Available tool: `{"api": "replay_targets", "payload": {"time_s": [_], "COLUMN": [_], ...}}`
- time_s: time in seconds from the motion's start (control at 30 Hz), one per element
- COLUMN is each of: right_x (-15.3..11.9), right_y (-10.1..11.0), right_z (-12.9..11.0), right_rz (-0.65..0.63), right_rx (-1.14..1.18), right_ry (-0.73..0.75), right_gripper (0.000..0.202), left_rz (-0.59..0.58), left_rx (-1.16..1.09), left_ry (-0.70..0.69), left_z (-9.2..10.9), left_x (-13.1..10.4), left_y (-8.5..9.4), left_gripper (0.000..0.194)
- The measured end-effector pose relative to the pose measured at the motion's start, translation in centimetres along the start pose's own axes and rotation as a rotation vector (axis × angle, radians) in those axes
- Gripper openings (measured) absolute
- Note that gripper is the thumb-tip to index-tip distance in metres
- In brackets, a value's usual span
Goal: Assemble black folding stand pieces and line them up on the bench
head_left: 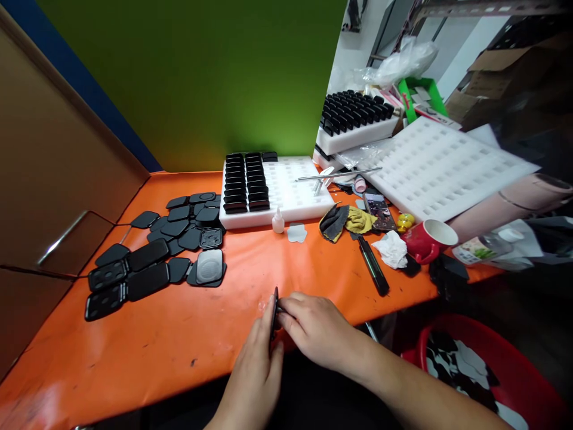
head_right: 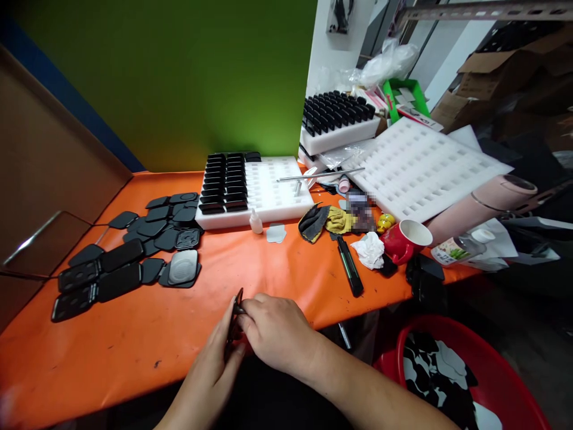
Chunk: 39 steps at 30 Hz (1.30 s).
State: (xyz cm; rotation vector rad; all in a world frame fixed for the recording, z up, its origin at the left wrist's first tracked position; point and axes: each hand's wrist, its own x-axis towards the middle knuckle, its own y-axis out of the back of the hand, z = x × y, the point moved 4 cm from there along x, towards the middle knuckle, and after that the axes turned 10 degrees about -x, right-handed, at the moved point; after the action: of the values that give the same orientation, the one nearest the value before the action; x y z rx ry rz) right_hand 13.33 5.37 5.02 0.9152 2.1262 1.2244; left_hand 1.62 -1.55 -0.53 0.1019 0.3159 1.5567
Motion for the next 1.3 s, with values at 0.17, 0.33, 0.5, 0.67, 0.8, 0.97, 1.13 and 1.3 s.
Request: {"api": "replay_targets", "payload": {"time_s": [0.17, 0.33, 0.5, 0.67, 0.8, 0.97, 1.13, 1.3], "right_x": [0.1, 0.4, 0.3, 0.2, 0.3, 0.1, 0.1, 0.4], "right_y": [0.3, 0.4, -0.6, -1.2, -1.2, -0.6, -1.4, -4.1], "right_z": [-0.2, 0.2, 0.0, -0.6, -1.0, -1.3, -0.8, 0.1], "right_rz": [-0.023, -0.011, 0.012, 0.056, 0.054, 0.045, 0.036, -0.189], "right_rx": [0.006, 0.083, 0.144, 0.089, -0.062, -0.076, 0.251, 1.027], "right_ry": [0.042, 0.033, 0.027, 0.035, 0.026, 0.034, -0.013, -0.171], "right_gripper": [0.026, 0.030, 0.024, 0.029, 0.036, 0.033, 0.026, 0.038], "left_rz": [-0.057, -0.078, -0.068, -0.044, -0.010, -0.001, -0.049, -0.114], "left_rx": [0.104, 0.239, 0.231, 0.131, 0.131, 0.191, 0.087, -0.247], "left_ry": [-0.033, -0.094, -0.064, 0.045, 0.023, -0.043, 0.063, 0.223], "left_z": [0.2, -0.1, -0.6, -0.4, 0.0, 0.2, 0.4, -0.5], "left_x": [0.1, 0.2, 0.4, 0.4, 0.5, 0.4, 0.0, -0.5], "left_y": [0.0, 0.2, 0.3, 0.2, 0.1, 0.4, 0.3, -0.1], "left_gripper": [0.057, 0.061, 0.055, 0.053, 0.057, 0.059, 0.053, 0.056]}}
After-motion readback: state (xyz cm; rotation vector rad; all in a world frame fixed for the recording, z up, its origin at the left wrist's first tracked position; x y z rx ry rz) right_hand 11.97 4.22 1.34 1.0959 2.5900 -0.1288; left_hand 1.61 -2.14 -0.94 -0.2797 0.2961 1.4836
